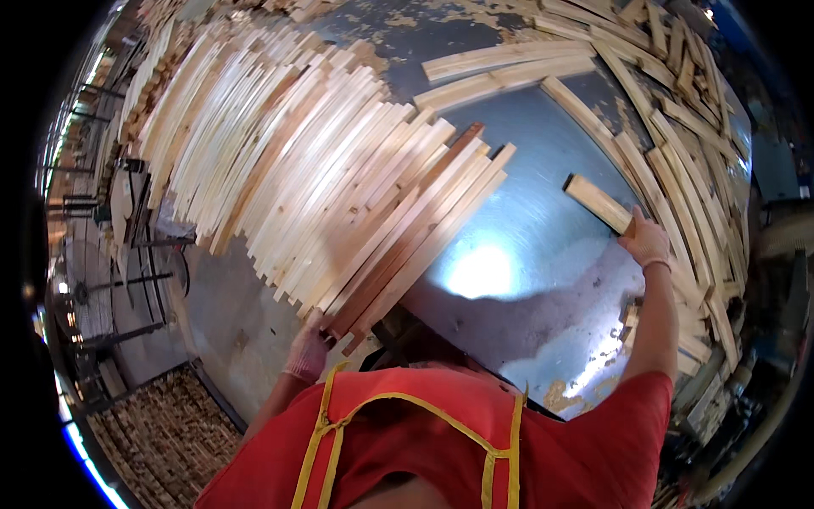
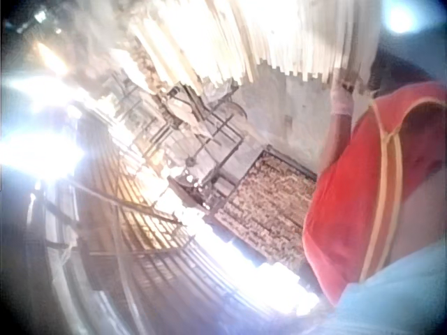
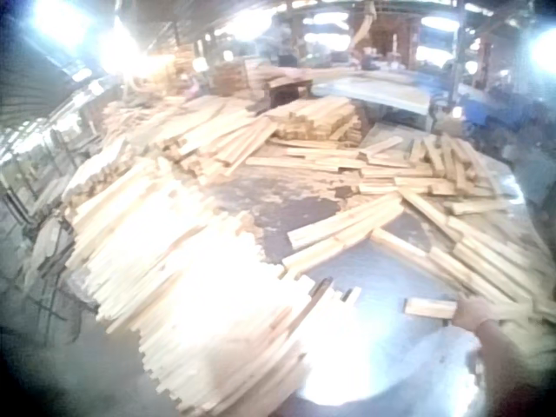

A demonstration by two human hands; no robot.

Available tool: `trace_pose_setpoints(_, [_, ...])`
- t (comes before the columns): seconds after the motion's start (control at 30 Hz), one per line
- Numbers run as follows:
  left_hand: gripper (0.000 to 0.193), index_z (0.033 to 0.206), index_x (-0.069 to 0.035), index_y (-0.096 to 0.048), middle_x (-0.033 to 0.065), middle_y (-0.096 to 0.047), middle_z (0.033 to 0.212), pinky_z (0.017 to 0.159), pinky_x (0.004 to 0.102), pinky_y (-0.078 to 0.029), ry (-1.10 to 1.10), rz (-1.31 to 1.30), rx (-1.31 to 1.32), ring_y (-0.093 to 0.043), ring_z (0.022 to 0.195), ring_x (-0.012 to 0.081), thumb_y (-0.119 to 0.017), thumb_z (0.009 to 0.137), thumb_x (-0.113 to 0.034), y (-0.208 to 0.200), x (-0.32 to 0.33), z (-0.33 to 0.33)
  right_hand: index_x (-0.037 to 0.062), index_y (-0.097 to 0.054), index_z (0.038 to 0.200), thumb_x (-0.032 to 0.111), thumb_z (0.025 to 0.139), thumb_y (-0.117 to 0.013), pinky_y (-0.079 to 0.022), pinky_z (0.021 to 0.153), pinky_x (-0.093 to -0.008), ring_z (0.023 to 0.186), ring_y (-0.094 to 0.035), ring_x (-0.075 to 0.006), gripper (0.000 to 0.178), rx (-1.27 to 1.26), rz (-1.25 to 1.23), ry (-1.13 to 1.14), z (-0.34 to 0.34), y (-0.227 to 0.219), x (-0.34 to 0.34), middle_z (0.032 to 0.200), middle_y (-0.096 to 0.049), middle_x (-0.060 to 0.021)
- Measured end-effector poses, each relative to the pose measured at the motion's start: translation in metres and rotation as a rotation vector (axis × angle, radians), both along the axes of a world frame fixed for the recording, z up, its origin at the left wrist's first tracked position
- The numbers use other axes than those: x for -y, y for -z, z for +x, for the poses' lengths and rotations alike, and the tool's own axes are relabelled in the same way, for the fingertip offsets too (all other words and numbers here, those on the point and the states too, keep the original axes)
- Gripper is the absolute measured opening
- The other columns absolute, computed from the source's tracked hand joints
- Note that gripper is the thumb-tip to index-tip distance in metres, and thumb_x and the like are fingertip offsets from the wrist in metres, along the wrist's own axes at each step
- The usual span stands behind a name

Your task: The person repeatedly picks up thin wooden planks from a scattered pile on a metal table and stacks them neatly. They handle the planks one by one or in small groups, aligning them into a growing stack on the left side of the table.

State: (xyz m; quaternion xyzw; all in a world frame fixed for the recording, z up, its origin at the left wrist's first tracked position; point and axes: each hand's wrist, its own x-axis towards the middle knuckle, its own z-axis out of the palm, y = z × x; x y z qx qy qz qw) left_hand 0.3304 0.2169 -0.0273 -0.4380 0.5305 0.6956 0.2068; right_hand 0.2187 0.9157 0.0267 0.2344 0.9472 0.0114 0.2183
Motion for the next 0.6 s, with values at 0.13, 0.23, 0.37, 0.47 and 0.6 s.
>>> trace_pose_setpoints(0.13, [0.049,0.125,-0.002,-0.066,0.0045,-0.068,0.102,0.085,0.0340,-0.050,0.376,-0.187,-0.385,-0.061,0.091,0.0168,-0.061,0.107,-0.048,-0.078,0.012,-0.020,0.0019,-0.057,0.145,0.056,0.094,-0.071,-0.055,0.090,-0.0438,0.100,-0.069,-0.0327,0.076,-0.349,-0.622,0.185,0.002,0.004,0.009,0.105,-0.072,-0.0133])
trace_pose_setpoints(0.23, [0.064,0.145,0.001,-0.056,0.0074,-0.070,0.109,0.090,0.0364,-0.052,0.092,0.923,-0.032,-0.064,0.095,0.0187,-0.058,0.108,-0.051,-0.116,0.014,-0.083,-0.0007,-0.071,0.123,0.067,0.098,-0.063,-0.056,0.078,-0.0404,0.084,-0.069,-0.0275,0.072,-0.391,-1.127,0.608,0.010,0.059,0.015,0.089,-0.073,-0.0077])
trace_pose_setpoints(0.37, [0.077,0.159,0.002,-0.036,0.0211,-0.065,0.131,0.093,0.0441,-0.059,0.917,0.316,-0.179,-0.070,0.107,0.0306,-0.059,0.105,-0.047,-0.082,-0.015,-0.160,-0.0017,-0.071,0.093,0.058,0.104,-0.060,-0.054,0.063,-0.0440,0.064,-0.068,-0.0291,0.062,-0.512,-0.761,0.278,0.010,0.116,0.160,0.076,-0.071,-0.0135])
trace_pose_setpoints(0.47, [0.085,0.164,-0.002,-0.031,0.0247,-0.063,0.141,0.099,0.0473,-0.057,1.491,-0.395,-0.531,-0.068,0.117,0.0396,-0.067,0.095,-0.036,-0.084,-0.083,-0.190,-0.0057,-0.065,0.122,0.049,0.104,-0.062,-0.056,0.083,-0.0422,0.089,-0.072,-0.0310,0.058,-0.471,-0.874,0.264,0.015,0.109,0.286,0.096,-0.073,-0.0223])
trace_pose_setpoints(0.6, [0.079,0.159,0.003,-0.040,0.0310,-0.063,0.138,0.107,0.0457,-0.052,1.523,-0.678,-0.847,-0.065,0.121,0.0456,-0.066,0.090,-0.026,-0.094,-0.071,-0.187,-0.0021,-0.047,0.154,0.034,0.100,-0.072,-0.049,0.105,-0.0338,0.122,-0.061,-0.0222,0.069,-0.500,-1.312,0.450,0.022,0.065,0.364,0.141,-0.063,-0.0126])
